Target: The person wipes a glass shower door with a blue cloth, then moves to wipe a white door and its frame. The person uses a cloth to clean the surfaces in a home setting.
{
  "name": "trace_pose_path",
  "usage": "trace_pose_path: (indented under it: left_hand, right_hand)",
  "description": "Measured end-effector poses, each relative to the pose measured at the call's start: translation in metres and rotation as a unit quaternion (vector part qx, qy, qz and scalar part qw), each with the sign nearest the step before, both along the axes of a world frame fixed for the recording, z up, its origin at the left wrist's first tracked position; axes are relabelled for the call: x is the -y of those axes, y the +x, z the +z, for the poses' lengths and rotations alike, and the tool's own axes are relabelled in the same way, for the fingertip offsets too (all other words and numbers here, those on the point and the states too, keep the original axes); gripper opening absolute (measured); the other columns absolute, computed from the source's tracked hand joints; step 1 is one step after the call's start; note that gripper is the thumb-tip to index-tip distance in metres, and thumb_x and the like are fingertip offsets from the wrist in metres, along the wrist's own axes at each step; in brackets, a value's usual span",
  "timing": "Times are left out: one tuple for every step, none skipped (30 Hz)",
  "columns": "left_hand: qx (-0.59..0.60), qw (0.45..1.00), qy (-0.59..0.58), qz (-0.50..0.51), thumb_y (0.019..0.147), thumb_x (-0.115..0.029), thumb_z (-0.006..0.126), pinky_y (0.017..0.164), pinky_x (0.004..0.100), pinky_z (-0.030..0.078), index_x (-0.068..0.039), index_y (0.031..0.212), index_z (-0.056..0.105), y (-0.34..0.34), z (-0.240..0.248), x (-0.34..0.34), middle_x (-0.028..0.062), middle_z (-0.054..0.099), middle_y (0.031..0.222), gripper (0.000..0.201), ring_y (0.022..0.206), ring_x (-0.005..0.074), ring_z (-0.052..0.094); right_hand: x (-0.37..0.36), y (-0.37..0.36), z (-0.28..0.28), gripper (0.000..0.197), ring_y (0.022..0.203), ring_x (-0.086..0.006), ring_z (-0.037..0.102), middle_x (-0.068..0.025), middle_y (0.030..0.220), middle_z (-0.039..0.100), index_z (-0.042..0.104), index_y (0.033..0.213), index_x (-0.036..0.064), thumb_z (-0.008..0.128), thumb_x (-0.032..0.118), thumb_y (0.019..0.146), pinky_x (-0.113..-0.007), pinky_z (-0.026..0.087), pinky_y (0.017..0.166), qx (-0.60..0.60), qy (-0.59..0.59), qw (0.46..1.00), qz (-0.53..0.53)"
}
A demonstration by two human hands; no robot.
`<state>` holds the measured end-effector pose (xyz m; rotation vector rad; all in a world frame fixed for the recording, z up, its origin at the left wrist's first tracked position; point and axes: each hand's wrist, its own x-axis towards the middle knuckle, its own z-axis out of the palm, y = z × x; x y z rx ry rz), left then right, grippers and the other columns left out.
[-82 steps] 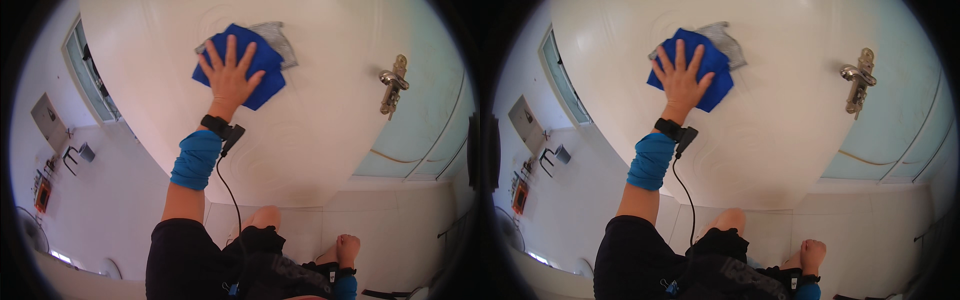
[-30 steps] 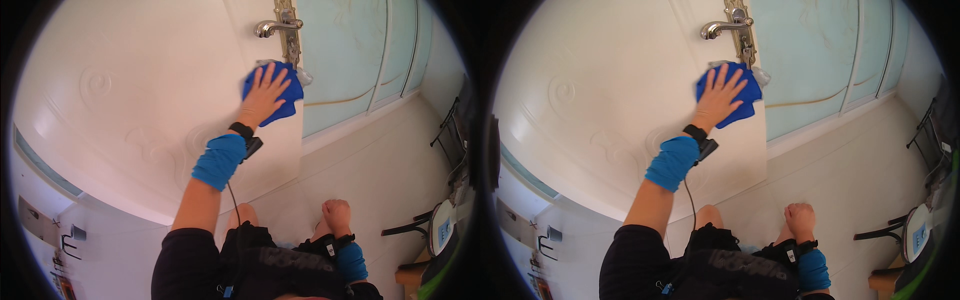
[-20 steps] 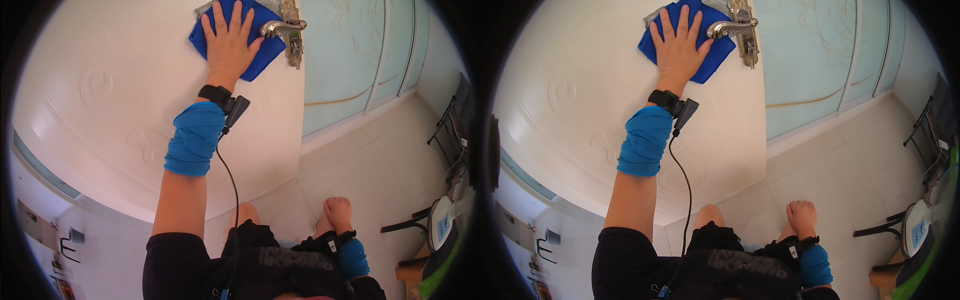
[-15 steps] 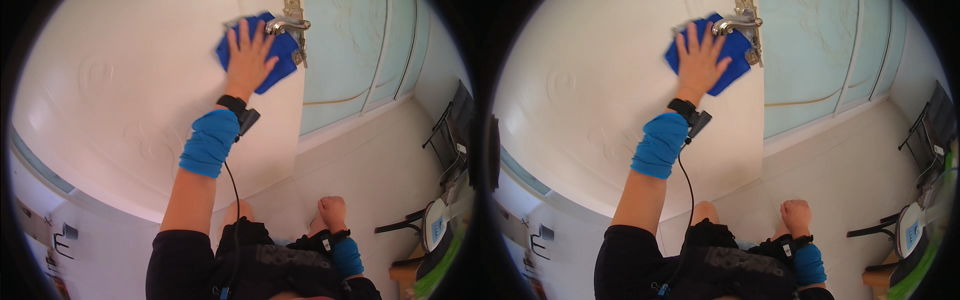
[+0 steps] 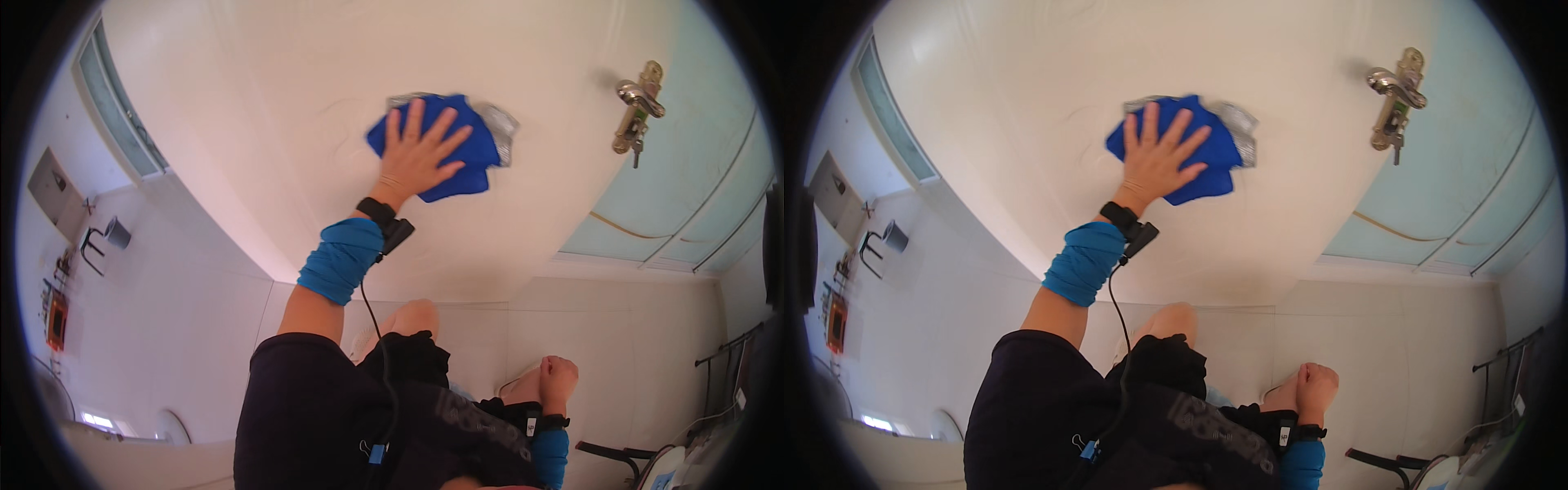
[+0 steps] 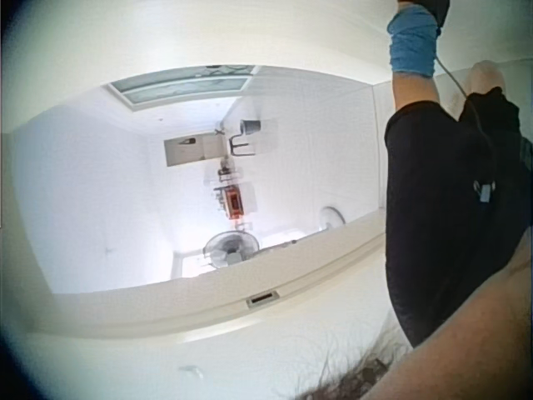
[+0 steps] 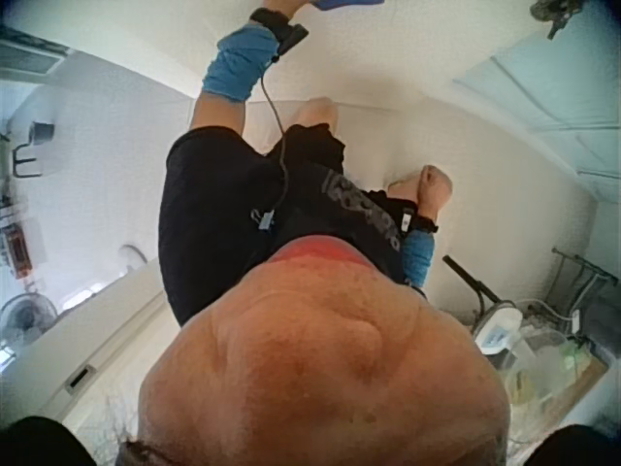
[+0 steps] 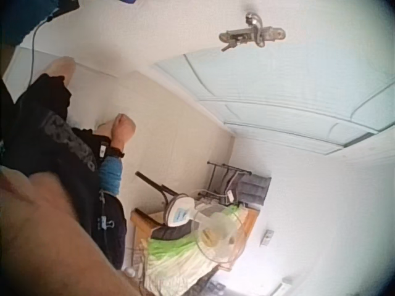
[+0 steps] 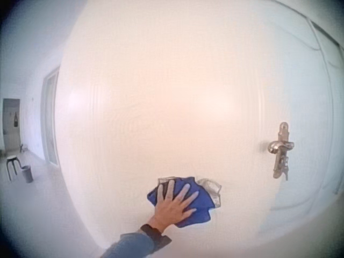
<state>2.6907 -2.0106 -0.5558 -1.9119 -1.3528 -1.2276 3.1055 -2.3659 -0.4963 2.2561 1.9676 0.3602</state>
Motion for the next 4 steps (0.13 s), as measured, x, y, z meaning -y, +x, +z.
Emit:
trace_pose_path:
  left_hand:
    - [0.011,1.0,-0.003,0.014,0.082,-0.062,0.068,0.113,0.0716,0.016,-0.037,0.14,0.06,-0.015,-0.004,-0.002,0.004,0.042,0.158,0.064,0.148,0.0484,0.024]
    - [0.021,0.999,0.009,0.039,0.081,-0.063,0.069,0.113,0.0724,0.015,-0.037,0.14,0.061,-0.029,-0.008,-0.004,0.0062,0.042,0.158,0.065,0.148,0.0499,0.023]
    - [0.033,0.997,0.019,0.064,0.079,-0.064,0.069,0.112,0.0733,0.015,-0.036,0.139,0.061,-0.042,-0.013,-0.005,0.0084,0.042,0.157,0.067,0.147,0.0515,0.023]
    - [0.046,0.995,0.014,0.091,0.079,-0.064,0.069,0.113,0.0723,0.016,-0.033,0.14,0.061,-0.057,-0.018,-0.003,0.011,0.042,0.157,0.069,0.148,0.0511,0.023]
  right_hand:
    - [0.0,0.001,0.0,0.018,0.082,-0.0322,0.065,-0.0101,0.079,0.069,0.07,0.078,0.0081,0.069,0.024,0.086,-0.046,0.049,0.082,0.013,-0.01,1.0,-0.018]
    - [-0.001,0.001,0.0,0.018,0.082,-0.0322,0.065,-0.0102,0.079,0.069,0.071,0.078,0.0081,0.069,0.024,0.086,-0.046,0.049,0.082,0.014,-0.005,1.0,-0.009]
    - [-0.004,0.001,-0.002,0.018,0.082,-0.0322,0.065,-0.0102,0.08,0.069,0.071,0.079,0.0081,0.07,0.024,0.086,-0.046,0.049,0.082,0.018,-0.003,1.0,-0.006]
    - [-0.008,0.001,-0.003,0.018,0.082,-0.0321,0.065,-0.0103,0.08,0.07,0.071,0.079,0.0081,0.07,0.025,0.086,-0.046,0.049,0.082,0.024,-0.004,1.0,-0.004]
